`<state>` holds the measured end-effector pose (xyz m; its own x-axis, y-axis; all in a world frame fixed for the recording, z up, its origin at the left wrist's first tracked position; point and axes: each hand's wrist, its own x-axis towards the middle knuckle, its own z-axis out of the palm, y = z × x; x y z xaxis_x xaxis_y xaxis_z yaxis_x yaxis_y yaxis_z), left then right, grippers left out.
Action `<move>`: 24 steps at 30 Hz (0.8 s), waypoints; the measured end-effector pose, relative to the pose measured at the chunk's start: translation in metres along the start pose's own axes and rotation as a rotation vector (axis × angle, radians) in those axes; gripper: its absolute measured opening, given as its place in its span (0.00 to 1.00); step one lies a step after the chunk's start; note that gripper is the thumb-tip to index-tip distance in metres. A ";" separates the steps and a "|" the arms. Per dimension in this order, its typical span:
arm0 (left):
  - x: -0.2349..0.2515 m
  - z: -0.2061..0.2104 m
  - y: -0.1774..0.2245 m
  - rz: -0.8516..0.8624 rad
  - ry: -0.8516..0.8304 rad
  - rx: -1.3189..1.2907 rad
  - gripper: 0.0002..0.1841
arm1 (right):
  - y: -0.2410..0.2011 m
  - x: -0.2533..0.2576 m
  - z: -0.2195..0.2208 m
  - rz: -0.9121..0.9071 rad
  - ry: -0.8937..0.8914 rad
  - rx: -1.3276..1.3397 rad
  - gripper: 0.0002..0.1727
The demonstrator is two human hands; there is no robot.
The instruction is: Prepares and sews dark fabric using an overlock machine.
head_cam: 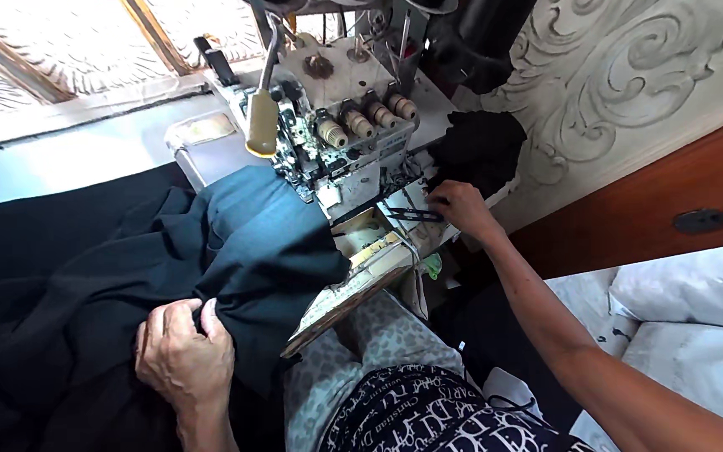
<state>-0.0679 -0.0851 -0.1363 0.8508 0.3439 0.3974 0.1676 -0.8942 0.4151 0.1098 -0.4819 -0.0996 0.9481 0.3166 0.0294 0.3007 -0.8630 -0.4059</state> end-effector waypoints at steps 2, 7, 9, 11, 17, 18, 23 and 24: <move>0.000 0.001 -0.002 -0.006 -0.004 -0.001 0.17 | 0.000 0.001 -0.001 -0.011 -0.014 -0.005 0.10; -0.001 0.002 -0.005 -0.010 -0.007 -0.003 0.18 | -0.007 0.003 -0.004 0.026 -0.059 -0.067 0.08; -0.001 0.002 -0.005 -0.011 -0.003 -0.001 0.18 | -0.009 0.004 -0.005 0.024 -0.064 -0.104 0.08; -0.002 0.002 -0.004 -0.005 0.002 0.005 0.17 | -0.012 0.005 -0.005 0.019 -0.073 -0.134 0.09; 0.000 -0.007 0.002 -0.023 0.025 -0.042 0.16 | -0.009 -0.002 0.002 0.069 0.114 -0.078 0.08; 0.001 -0.014 0.007 -0.024 0.045 -0.053 0.17 | -0.014 -0.007 0.002 0.061 0.222 -0.028 0.08; -0.005 -0.037 0.073 0.182 0.234 -0.294 0.15 | -0.078 -0.034 -0.003 -0.229 0.741 0.082 0.04; -0.005 -0.034 0.091 0.215 0.212 -0.467 0.12 | -0.096 -0.040 -0.003 -0.307 0.772 0.084 0.04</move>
<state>-0.0742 -0.1581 -0.0726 0.7147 0.2613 0.6488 -0.2783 -0.7448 0.6065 0.0428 -0.4129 -0.0586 0.6387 0.1481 0.7551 0.5776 -0.7406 -0.3433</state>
